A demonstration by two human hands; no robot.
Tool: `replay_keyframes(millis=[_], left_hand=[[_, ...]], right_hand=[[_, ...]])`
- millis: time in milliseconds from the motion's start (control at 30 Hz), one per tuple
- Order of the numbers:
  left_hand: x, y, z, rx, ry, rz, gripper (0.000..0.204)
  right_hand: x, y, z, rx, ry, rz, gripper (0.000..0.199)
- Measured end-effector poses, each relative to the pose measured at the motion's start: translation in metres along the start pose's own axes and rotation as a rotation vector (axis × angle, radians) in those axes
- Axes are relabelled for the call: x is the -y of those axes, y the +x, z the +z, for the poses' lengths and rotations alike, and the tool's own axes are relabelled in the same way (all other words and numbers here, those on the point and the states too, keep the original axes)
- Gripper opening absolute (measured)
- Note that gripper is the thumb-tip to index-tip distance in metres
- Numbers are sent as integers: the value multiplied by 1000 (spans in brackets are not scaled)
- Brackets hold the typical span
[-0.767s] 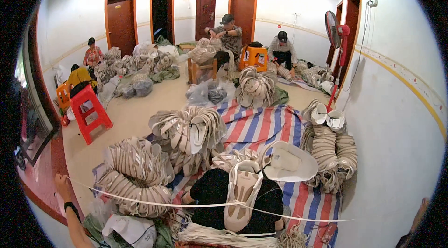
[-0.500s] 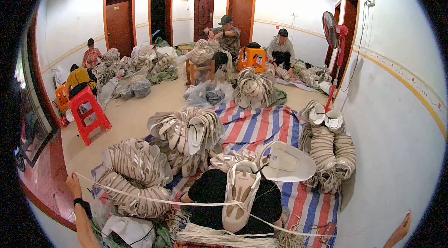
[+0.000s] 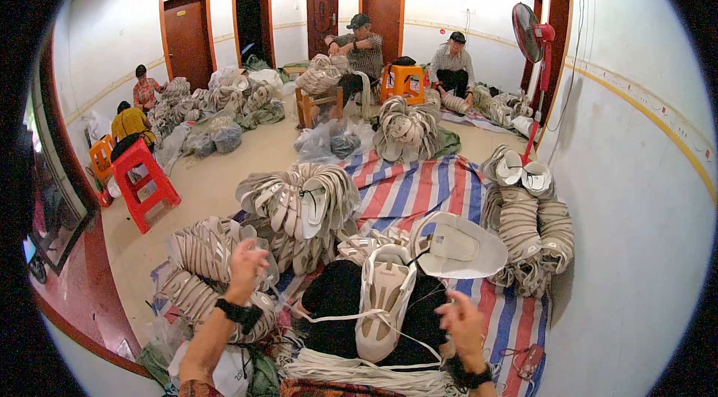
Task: The recorder is threading laces into a white sneaker while surrounded by large quantities of shoe components.
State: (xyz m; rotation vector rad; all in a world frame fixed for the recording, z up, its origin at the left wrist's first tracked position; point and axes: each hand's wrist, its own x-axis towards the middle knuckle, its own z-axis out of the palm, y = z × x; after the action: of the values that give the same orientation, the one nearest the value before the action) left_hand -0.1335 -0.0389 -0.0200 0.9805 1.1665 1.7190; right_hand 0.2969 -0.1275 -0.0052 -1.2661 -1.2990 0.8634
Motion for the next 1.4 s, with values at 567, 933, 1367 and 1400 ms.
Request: replay_keyframes(millis=[567, 933, 1367, 1400], left_hand=[[25, -68, 143, 576, 168, -213, 12], [35, -67, 161, 838, 179, -230, 16], [32, -85, 179, 1125, 582, -142, 14], [33, -83, 180, 1153, 634, -42, 15]], right_hand=[[-62, 10, 51, 329, -188, 176, 17], [-41, 19, 62, 335, -145, 137, 18], [-58, 7, 61, 298, -197, 161, 18], [-58, 7, 61, 279, -206, 148, 17]])
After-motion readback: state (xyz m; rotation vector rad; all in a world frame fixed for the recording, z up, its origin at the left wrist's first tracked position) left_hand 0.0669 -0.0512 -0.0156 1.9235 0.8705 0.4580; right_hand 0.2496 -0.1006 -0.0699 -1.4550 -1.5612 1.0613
